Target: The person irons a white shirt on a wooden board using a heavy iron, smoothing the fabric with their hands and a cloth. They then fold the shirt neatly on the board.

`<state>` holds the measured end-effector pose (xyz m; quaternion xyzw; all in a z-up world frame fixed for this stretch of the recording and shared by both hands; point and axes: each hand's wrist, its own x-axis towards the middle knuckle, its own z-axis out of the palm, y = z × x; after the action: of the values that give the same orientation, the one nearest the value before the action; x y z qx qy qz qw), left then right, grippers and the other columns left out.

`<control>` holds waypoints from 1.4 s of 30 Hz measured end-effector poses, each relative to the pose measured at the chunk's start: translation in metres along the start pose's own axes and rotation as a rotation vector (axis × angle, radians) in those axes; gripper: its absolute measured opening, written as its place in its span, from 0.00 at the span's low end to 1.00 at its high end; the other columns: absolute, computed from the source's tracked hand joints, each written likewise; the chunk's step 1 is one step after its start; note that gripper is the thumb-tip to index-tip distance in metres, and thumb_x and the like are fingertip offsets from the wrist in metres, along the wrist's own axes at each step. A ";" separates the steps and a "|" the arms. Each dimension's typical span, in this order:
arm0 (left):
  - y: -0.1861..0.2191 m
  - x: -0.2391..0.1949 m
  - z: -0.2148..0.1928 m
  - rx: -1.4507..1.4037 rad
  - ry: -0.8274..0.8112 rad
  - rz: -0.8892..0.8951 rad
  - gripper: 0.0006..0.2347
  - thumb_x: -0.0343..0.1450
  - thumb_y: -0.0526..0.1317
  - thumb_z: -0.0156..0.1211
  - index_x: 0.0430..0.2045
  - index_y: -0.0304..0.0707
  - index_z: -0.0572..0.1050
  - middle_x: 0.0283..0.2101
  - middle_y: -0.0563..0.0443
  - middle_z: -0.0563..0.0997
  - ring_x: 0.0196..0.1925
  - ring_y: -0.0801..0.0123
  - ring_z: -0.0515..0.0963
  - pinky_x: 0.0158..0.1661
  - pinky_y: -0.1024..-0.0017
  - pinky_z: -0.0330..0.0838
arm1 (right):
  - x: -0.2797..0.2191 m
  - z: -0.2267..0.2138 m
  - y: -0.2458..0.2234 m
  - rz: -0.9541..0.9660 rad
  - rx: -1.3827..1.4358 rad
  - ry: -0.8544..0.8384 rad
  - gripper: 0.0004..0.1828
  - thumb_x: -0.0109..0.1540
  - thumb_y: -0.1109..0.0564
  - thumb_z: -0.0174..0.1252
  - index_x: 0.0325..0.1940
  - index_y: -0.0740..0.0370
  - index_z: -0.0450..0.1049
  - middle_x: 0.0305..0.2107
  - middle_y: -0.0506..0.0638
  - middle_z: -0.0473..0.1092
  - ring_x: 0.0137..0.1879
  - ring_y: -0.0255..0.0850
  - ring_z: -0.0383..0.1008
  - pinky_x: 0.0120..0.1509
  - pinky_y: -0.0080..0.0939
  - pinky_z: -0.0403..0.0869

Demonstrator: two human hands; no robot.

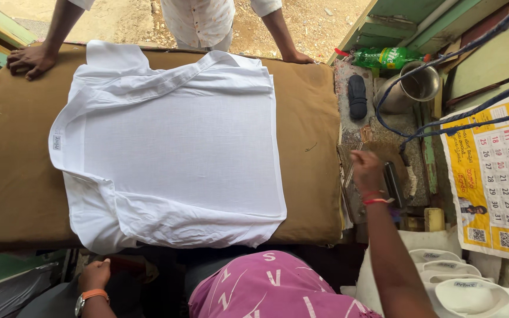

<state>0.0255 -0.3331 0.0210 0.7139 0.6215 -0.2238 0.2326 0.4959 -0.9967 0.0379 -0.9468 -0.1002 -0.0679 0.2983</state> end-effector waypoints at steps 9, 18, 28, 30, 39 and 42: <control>-0.046 -0.017 0.055 0.035 -0.296 -0.079 0.18 0.74 0.54 0.57 0.44 0.42 0.85 0.43 0.44 0.88 0.49 0.51 0.85 0.53 0.55 0.76 | 0.015 0.145 -0.038 0.001 -0.154 -0.035 0.04 0.59 0.56 0.65 0.37 0.52 0.82 0.35 0.54 0.73 0.44 0.54 0.75 0.46 0.53 0.74; -0.065 -0.076 0.123 -0.009 -0.545 -0.174 0.17 0.75 0.52 0.57 0.47 0.43 0.83 0.49 0.45 0.87 0.53 0.53 0.84 0.54 0.56 0.76 | 0.031 0.115 -0.038 0.305 0.080 -0.031 0.21 0.73 0.47 0.47 0.34 0.67 0.70 0.28 0.66 0.70 0.33 0.59 0.70 0.40 0.57 0.67; -0.065 -0.100 0.142 -0.316 -0.406 -0.169 0.15 0.75 0.49 0.56 0.50 0.46 0.81 0.56 0.49 0.84 0.60 0.56 0.81 0.57 0.56 0.75 | 0.016 0.165 -0.169 -0.753 -0.565 -1.812 0.14 0.61 0.48 0.58 0.27 0.59 0.72 0.21 0.46 0.72 0.32 0.40 0.79 0.41 0.46 0.78; -0.066 -0.084 0.127 -0.322 -0.325 -0.134 0.14 0.75 0.48 0.55 0.52 0.47 0.80 0.56 0.50 0.82 0.59 0.55 0.80 0.57 0.55 0.74 | 0.156 0.154 -0.182 -0.700 -0.747 -1.184 0.11 0.63 0.54 0.55 0.30 0.64 0.73 0.25 0.51 0.73 0.33 0.45 0.79 0.39 0.48 0.77; -0.083 0.012 0.060 -0.422 0.067 0.012 0.12 0.76 0.43 0.54 0.51 0.44 0.80 0.52 0.47 0.84 0.55 0.53 0.83 0.53 0.57 0.77 | 0.304 -0.025 -0.186 -0.479 0.096 0.259 0.12 0.75 0.64 0.44 0.44 0.70 0.72 0.34 0.56 0.75 0.39 0.47 0.77 0.48 0.49 0.75; -0.072 0.076 0.011 -0.464 0.344 0.289 0.12 0.75 0.39 0.56 0.50 0.40 0.79 0.50 0.43 0.84 0.52 0.49 0.83 0.52 0.57 0.76 | 0.149 0.043 -0.178 -0.497 -0.192 0.024 0.14 0.75 0.56 0.51 0.36 0.61 0.73 0.28 0.63 0.71 0.36 0.61 0.73 0.44 0.57 0.71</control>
<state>-0.0362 -0.2717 -0.0373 0.7500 0.5783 0.0832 0.3099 0.6021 -0.8074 0.1293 -0.9161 -0.3192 -0.1595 0.1827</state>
